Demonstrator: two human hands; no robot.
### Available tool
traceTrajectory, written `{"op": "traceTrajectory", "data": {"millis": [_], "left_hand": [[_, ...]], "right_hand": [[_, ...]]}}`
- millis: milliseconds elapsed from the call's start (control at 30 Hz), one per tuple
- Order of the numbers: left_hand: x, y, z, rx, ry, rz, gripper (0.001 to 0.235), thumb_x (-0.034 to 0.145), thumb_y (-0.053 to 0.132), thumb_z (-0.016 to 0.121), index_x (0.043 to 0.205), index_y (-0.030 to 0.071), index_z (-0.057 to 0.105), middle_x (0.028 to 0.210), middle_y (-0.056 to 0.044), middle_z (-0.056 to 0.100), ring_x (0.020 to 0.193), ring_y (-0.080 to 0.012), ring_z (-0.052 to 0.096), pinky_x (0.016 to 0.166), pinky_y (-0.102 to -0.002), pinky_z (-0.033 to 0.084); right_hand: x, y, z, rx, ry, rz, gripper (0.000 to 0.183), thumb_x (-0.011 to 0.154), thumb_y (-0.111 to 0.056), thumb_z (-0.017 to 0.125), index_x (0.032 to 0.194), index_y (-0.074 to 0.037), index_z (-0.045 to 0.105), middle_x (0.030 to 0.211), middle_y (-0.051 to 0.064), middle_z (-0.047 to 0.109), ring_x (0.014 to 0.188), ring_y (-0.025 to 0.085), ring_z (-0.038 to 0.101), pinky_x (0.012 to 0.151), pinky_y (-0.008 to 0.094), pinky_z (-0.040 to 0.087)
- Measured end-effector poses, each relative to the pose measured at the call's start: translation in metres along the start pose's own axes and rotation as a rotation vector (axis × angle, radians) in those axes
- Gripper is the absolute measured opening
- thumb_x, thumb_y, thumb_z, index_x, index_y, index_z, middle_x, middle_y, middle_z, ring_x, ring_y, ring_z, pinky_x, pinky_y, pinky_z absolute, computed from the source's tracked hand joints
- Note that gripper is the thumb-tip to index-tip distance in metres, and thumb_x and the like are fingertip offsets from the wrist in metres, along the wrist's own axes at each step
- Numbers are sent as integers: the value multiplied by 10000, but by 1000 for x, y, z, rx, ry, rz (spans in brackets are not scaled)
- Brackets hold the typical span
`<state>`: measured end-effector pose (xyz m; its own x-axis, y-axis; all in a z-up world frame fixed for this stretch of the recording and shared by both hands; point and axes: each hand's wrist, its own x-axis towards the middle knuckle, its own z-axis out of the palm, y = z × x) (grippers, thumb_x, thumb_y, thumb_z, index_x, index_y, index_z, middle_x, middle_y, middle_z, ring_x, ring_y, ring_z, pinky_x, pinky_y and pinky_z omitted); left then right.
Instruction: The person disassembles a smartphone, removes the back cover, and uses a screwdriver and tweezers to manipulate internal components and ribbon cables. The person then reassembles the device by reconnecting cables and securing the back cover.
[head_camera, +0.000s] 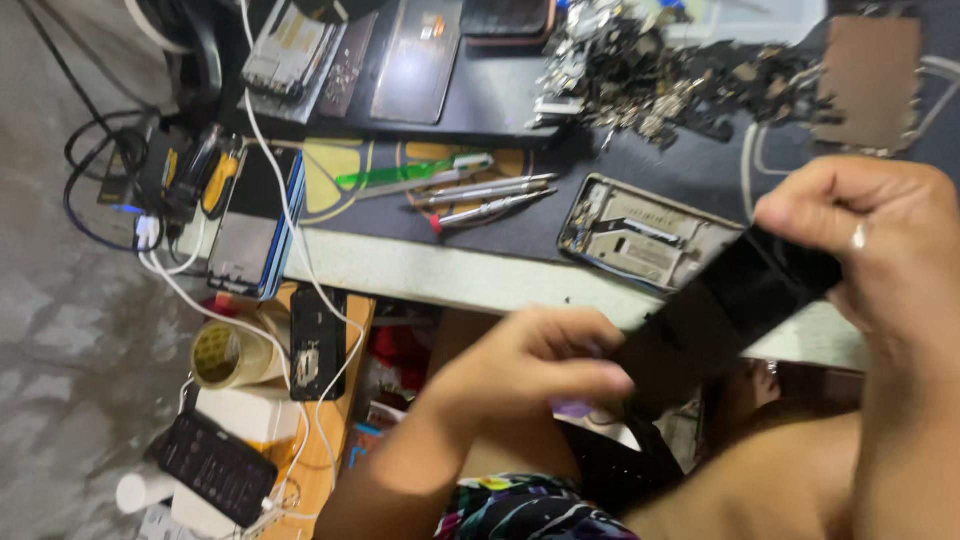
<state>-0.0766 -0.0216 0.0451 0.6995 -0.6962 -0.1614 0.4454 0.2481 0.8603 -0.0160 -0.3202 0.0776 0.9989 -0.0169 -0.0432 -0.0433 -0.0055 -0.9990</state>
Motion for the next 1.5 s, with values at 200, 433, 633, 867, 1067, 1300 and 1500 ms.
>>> {"op": "traceTrajectory", "data": {"millis": [200, 433, 633, 867, 1067, 1300, 1500], "left_hand": [[-18, -36, 38, 773, 9, 207, 212, 969, 155, 801, 1034, -1, 673, 854, -158, 636, 746, -212, 627, 671, -312, 514], [-19, -62, 47, 693, -28, 287, 184, 985, 146, 753, 1127, 52, 682, 963, -105, 695, 872, -262, 717, 762, -314, 574], [-1, -79, 48, 756, 1, 398, 133, 962, 137, 753, 1064, 68, 703, 1021, -81, 702, 911, -254, 722, 800, -307, 598], [20, -91, 51, 801, 136, 480, 111, 935, 56, 763, 1028, 65, 703, 964, -82, 693, 842, -258, 711, 729, -319, 580], [26, -77, 57, 762, 280, 636, 196, 931, 2, 801, 1075, 37, 672, 936, -106, 699, 822, -266, 711, 733, -318, 572], [22, -41, 58, 665, 252, 662, 264, 968, -1, 797, 1190, 51, 663, 1084, -120, 738, 916, -240, 755, 805, -289, 600], [-3, 1, 33, 641, 324, 546, 286, 994, -38, 751, 1261, 26, 670, 1102, -110, 752, 1007, -173, 748, 905, -264, 603]], "right_hand": [[-17, 27, -29, -435, -560, -36, 94, 830, -57, 830, 826, -57, 736, 776, 60, 648, 680, 162, 625, 577, 287, 488], [-74, 43, -30, -460, -802, -90, 200, 803, -220, 879, 731, -143, 709, 754, -36, 665, 693, 69, 672, 549, 231, 508], [-92, 50, -34, -723, -778, -99, 229, 756, -351, 891, 777, -205, 717, 755, -87, 622, 704, 52, 625, 549, 253, 474], [-99, 44, -32, -776, -677, -140, 488, 656, -273, 899, 1123, -193, 783, 1030, -9, 720, 895, 145, 694, 728, 279, 555], [-108, 41, -31, -763, -601, -200, 609, 718, -69, 748, 1313, -196, 749, 1163, 4, 818, 1041, 159, 773, 837, 271, 590], [-113, 59, -58, -456, -450, -43, 320, 959, -90, 645, 1253, -153, 753, 1091, 16, 806, 987, 145, 797, 856, 285, 623], [-100, 33, -31, -415, -164, 149, 289, 952, -62, 700, 1222, -71, 802, 987, 98, 791, 856, 199, 788, 755, 307, 615]]}}
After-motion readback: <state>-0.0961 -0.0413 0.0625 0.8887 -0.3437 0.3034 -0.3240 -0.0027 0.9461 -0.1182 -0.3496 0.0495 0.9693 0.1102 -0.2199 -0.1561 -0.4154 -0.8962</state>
